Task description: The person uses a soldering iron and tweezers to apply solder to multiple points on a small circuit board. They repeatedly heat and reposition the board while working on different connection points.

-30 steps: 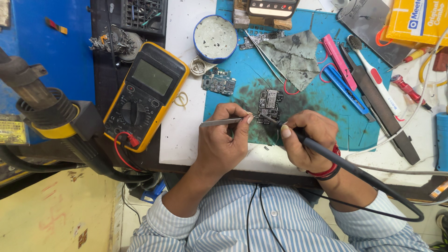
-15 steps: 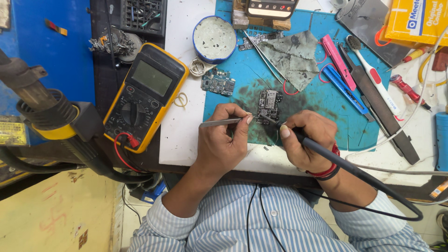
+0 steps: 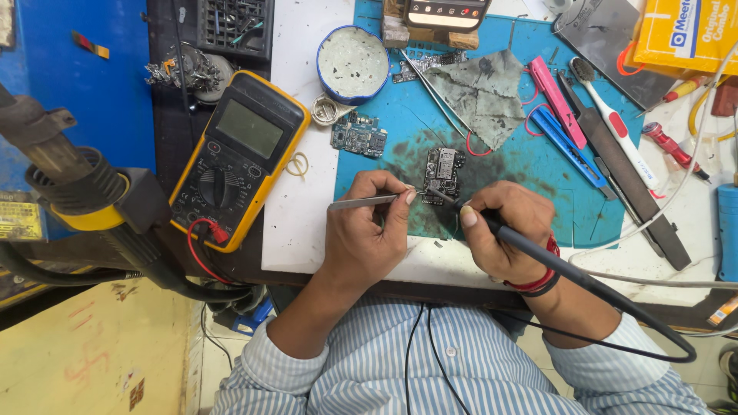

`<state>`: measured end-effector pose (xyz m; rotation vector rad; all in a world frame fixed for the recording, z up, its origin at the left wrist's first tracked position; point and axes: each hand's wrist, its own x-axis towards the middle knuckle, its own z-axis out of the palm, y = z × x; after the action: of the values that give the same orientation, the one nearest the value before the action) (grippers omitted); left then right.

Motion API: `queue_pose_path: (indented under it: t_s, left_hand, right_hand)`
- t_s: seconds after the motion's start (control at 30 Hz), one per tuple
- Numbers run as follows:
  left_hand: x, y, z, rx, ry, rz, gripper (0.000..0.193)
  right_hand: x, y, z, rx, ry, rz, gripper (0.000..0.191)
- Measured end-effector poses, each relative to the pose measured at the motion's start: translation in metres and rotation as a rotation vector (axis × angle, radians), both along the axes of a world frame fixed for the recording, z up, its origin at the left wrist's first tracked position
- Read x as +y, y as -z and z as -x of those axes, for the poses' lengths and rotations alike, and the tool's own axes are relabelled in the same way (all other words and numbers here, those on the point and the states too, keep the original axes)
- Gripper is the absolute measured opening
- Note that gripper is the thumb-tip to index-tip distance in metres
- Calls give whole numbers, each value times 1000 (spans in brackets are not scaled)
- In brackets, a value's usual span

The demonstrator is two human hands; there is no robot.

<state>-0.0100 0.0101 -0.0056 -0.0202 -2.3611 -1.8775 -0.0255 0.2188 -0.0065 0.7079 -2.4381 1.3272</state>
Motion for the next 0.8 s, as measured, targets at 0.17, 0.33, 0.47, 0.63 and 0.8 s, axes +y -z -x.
queue_pose_path:
  t_s: [0.17,0.33,0.47,0.63,0.8]
  left_hand:
    - [1,0,0,-9,-2,-12,11]
    - [1,1,0,3,-2,0,12]
    - [1,1,-1,4,0,-14,12]
    - [2,1,0,9,2,-34,12]
    - [2,0,0,-15,-2,-29,12]
  right_hand:
    - [0,0,1,8,9,1,12]
    - [0,0,1,7,-2,4,12]
    - [1,0,1,-8,-23,-1,12]
    - [0,0,2,-5,-17,9,11]
    - [0,-2,3,-5,-17,6,11]
